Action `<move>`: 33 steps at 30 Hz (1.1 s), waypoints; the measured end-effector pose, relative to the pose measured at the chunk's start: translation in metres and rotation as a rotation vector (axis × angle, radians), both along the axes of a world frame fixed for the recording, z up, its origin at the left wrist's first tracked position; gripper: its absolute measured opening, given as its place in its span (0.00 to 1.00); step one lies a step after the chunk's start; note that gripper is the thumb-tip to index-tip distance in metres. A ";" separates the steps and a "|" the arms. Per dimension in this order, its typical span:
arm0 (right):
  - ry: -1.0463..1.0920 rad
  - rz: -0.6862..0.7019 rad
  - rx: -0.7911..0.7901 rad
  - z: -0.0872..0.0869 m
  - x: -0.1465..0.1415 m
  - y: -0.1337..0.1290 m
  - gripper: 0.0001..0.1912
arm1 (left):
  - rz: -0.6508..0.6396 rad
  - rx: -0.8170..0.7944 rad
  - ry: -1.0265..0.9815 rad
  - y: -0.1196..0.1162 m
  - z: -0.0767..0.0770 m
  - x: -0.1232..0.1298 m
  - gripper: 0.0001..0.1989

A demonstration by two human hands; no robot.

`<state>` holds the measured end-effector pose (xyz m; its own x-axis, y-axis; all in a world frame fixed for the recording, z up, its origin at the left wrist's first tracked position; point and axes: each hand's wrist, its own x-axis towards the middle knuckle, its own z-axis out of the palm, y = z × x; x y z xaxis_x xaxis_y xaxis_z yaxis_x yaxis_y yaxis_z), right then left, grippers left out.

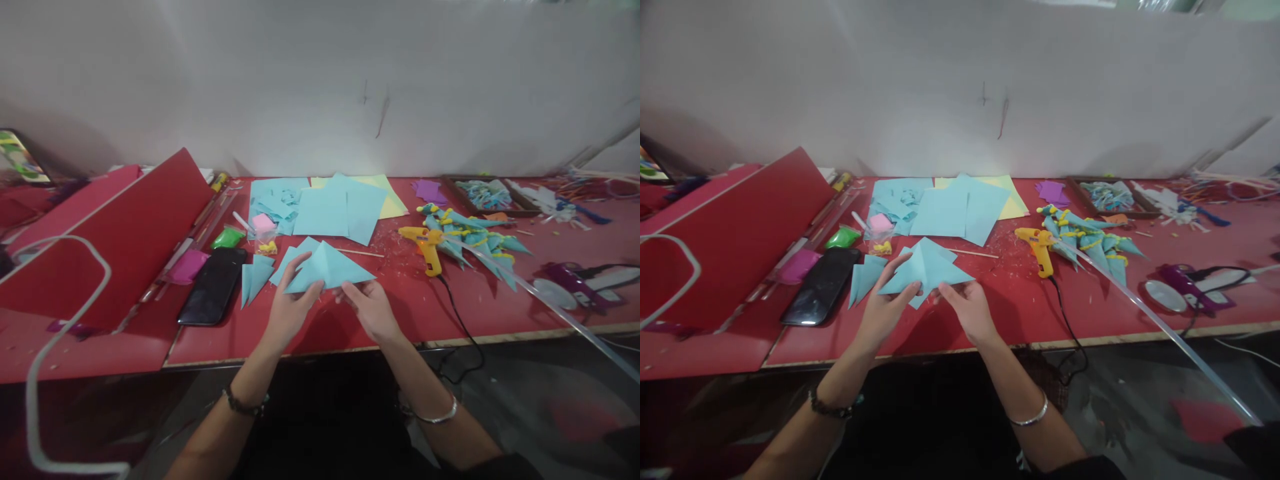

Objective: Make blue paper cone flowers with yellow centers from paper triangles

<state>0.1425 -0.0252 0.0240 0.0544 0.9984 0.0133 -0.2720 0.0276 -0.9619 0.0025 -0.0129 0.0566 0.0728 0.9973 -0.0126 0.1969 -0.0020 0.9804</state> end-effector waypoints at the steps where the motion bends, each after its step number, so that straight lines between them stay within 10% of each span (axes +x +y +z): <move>1: -0.024 0.019 0.005 0.001 -0.001 0.000 0.11 | -0.008 -0.020 -0.024 -0.001 0.000 0.001 0.25; 8: -0.067 -0.018 0.007 0.011 -0.002 0.002 0.12 | -0.085 0.006 -0.023 0.006 -0.005 0.006 0.08; 33: -0.393 0.235 0.164 0.018 0.021 0.097 0.07 | -0.496 0.367 0.303 0.104 0.006 -0.003 0.08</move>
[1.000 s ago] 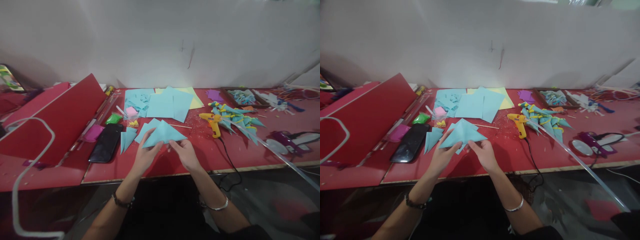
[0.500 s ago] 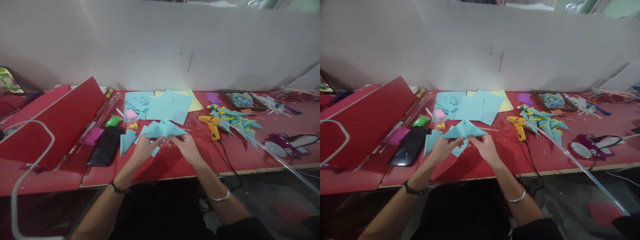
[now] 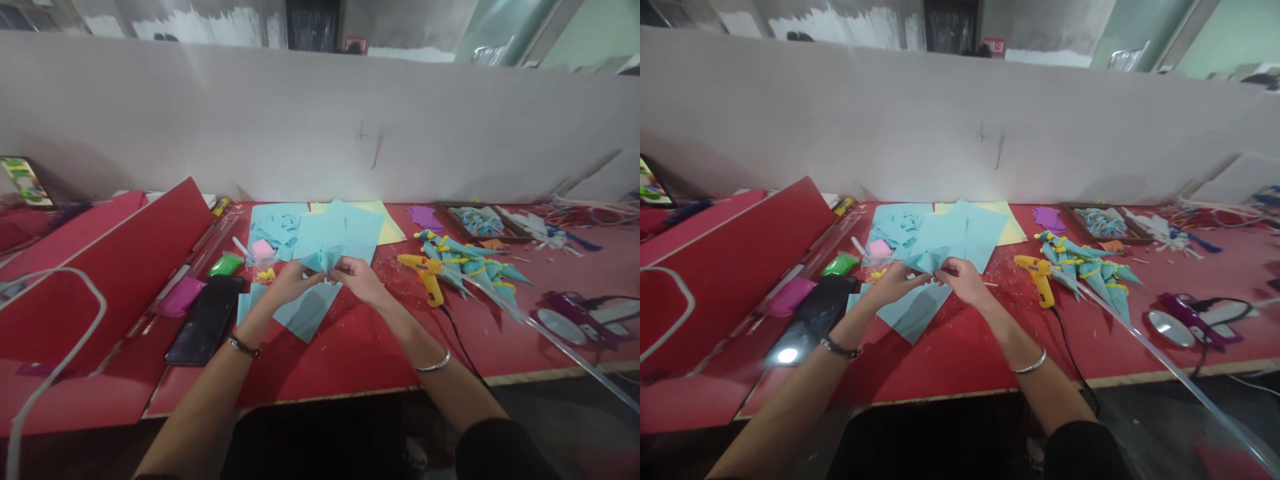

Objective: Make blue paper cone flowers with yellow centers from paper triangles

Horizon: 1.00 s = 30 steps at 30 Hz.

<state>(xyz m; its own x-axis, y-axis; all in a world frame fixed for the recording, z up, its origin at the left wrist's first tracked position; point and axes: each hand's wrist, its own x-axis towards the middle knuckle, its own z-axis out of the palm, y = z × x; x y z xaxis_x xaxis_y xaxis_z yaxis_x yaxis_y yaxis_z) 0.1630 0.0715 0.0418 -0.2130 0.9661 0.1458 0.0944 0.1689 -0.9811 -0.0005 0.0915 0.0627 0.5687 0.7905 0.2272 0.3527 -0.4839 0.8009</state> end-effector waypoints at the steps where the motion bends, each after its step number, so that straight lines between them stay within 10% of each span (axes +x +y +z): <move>1: -0.001 -0.013 -0.007 -0.005 -0.001 0.002 0.07 | 0.001 0.006 -0.002 0.001 -0.004 0.000 0.08; 21: -0.038 0.043 0.041 -0.034 -0.012 -0.008 0.07 | 0.072 0.082 0.109 -0.004 -0.043 -0.002 0.14; 30: 0.065 -0.209 0.041 -0.023 -0.010 -0.009 0.09 | 0.064 0.082 0.033 -0.006 -0.041 0.003 0.15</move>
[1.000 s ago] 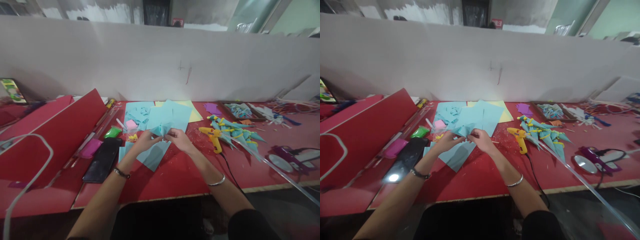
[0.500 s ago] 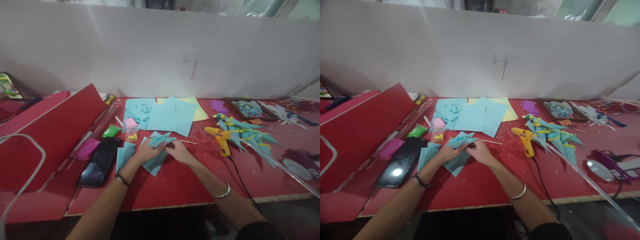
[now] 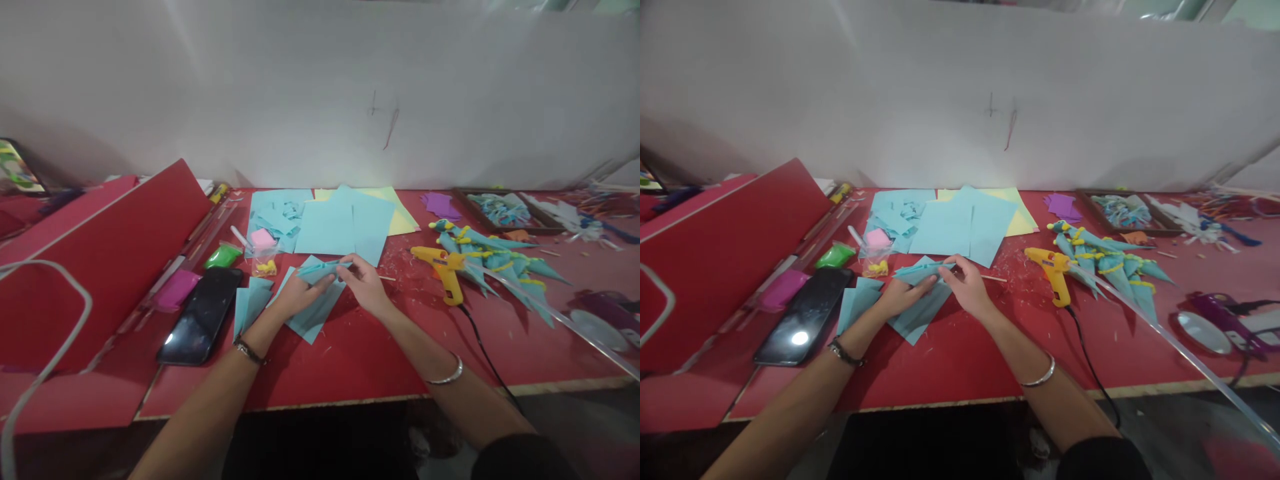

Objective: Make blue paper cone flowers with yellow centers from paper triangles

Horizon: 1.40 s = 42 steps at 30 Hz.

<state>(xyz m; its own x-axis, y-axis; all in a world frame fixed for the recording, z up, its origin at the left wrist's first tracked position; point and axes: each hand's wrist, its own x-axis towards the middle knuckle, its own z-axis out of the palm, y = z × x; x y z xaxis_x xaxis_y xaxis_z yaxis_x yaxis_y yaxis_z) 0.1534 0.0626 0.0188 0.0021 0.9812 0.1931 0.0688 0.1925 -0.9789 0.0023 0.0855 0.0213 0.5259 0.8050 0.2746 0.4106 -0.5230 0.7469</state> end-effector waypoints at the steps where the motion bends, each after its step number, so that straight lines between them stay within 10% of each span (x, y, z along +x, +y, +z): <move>1: 0.000 -0.008 0.002 0.000 0.000 0.000 0.09 | 0.005 -0.018 -0.014 0.000 0.000 0.001 0.16; 22: 0.107 -0.006 0.019 -0.008 0.002 0.006 0.10 | -0.041 -0.208 -0.144 0.002 -0.003 0.003 0.19; 31: 0.134 0.059 -0.063 -0.006 0.003 0.008 0.11 | 0.241 -0.180 -0.126 0.005 -0.007 0.004 0.24; 42: 0.024 0.123 -0.105 -0.006 0.000 0.004 0.13 | 0.266 -0.244 -0.156 0.003 0.003 0.001 0.25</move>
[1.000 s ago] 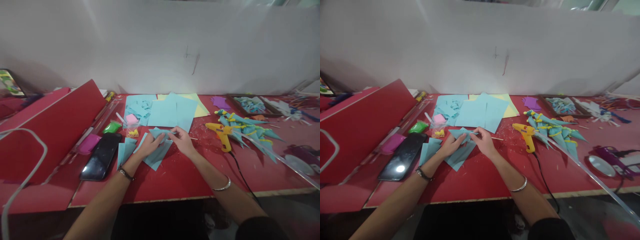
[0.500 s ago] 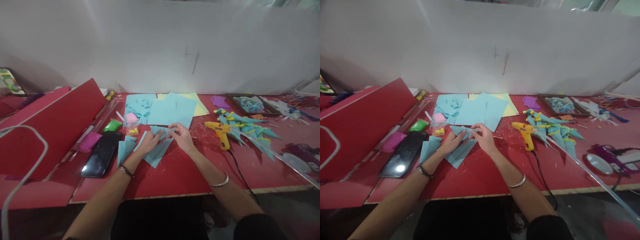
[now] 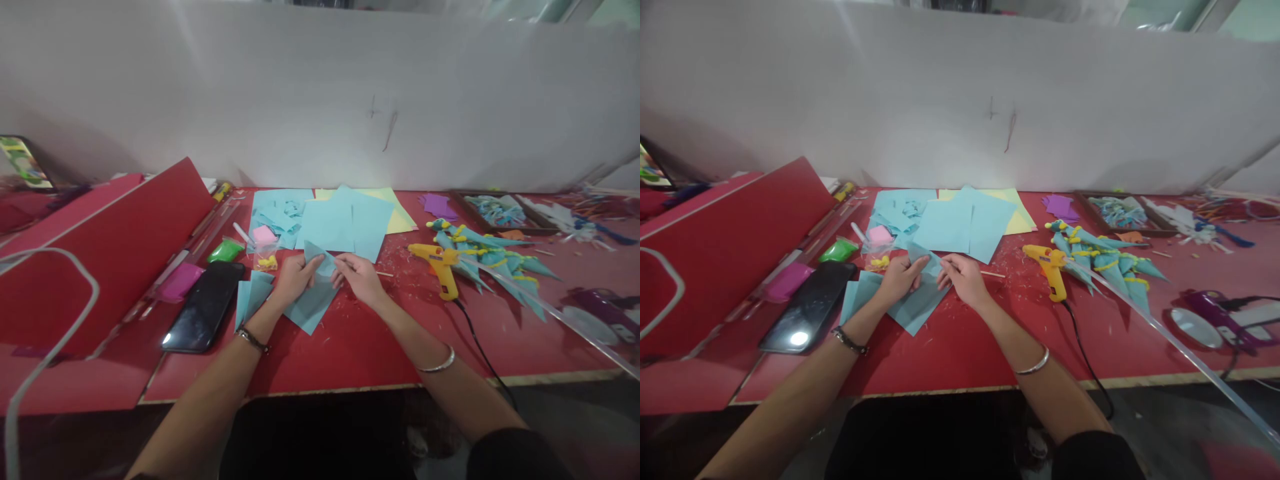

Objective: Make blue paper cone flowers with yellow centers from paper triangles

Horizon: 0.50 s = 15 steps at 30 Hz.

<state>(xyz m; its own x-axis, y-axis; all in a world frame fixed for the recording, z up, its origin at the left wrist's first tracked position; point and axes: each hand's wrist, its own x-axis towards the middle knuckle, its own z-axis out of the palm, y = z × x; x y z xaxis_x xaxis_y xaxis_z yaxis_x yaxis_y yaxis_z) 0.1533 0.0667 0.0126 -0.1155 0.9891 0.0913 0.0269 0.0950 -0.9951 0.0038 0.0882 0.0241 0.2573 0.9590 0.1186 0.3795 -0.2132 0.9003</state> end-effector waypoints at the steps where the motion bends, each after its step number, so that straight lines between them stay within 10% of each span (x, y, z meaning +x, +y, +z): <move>1: -0.014 -0.010 0.024 -0.001 0.000 0.001 0.13 | 0.000 0.003 0.015 0.000 0.000 0.000 0.25; 15: -0.167 0.017 0.195 -0.003 0.002 0.003 0.10 | -0.267 0.053 0.206 0.003 -0.006 -0.004 0.24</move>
<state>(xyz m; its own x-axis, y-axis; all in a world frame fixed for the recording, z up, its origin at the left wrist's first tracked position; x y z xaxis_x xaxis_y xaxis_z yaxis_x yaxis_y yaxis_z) 0.1554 0.0697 0.0097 -0.1611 0.9524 0.2588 0.1866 0.2869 -0.9396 0.0002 0.0907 0.0177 0.5224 0.8484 0.0858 0.4766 -0.3739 0.7956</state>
